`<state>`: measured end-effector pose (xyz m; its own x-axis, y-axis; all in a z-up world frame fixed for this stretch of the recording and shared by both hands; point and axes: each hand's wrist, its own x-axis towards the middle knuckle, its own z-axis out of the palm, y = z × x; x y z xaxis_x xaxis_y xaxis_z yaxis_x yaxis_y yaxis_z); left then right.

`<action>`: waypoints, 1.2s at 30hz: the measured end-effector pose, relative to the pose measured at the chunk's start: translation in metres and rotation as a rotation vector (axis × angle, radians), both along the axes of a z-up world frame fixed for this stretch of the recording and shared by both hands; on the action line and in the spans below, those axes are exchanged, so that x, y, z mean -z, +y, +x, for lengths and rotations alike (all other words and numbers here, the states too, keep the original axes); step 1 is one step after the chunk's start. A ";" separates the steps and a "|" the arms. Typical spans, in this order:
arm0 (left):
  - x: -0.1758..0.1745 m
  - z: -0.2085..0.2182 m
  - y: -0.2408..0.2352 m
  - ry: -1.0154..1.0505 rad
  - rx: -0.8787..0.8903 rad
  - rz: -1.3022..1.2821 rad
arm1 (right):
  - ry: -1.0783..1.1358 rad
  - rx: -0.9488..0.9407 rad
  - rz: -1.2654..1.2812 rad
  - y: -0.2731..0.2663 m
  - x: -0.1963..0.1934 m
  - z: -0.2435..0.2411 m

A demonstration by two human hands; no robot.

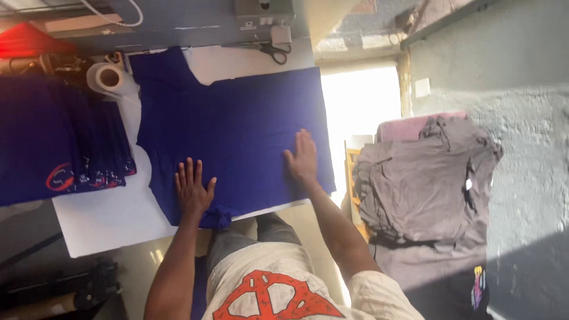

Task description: The person folds blue t-shirts on a white table, smoothing and aligning each shirt before folding it into a compact rectangle. The folded shirts are stacked on the table and later placed on a nearby chair.

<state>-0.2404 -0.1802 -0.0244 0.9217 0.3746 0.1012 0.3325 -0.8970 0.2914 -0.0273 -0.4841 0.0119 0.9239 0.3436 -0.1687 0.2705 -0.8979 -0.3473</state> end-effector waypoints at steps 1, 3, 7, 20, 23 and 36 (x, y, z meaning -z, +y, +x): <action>0.001 -0.005 0.002 -0.007 -0.024 0.006 | -0.007 -0.024 0.006 -0.009 -0.006 0.006; 0.006 -0.004 -0.001 -0.038 -0.020 -0.014 | 0.033 0.083 -0.049 -0.045 -0.024 0.013; -0.006 -0.003 -0.015 0.041 -0.053 -0.020 | 0.397 0.368 -0.011 -0.117 0.042 0.032; -0.038 -0.099 -0.085 -0.005 -0.228 -0.189 | 0.588 0.530 0.103 -0.152 0.048 -0.047; -0.025 -0.135 -0.089 0.019 -0.247 -0.204 | 0.512 0.527 0.048 -0.149 0.038 -0.046; -0.086 -0.131 -0.052 0.105 -0.205 -0.426 | 0.273 0.611 -0.068 -0.119 0.018 -0.068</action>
<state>-0.3711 -0.2325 0.0617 0.8216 0.5373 -0.1904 0.5372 -0.6181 0.5738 -0.0951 -0.6032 -0.0061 0.8702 -0.2472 -0.4262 -0.3828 -0.8839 -0.2688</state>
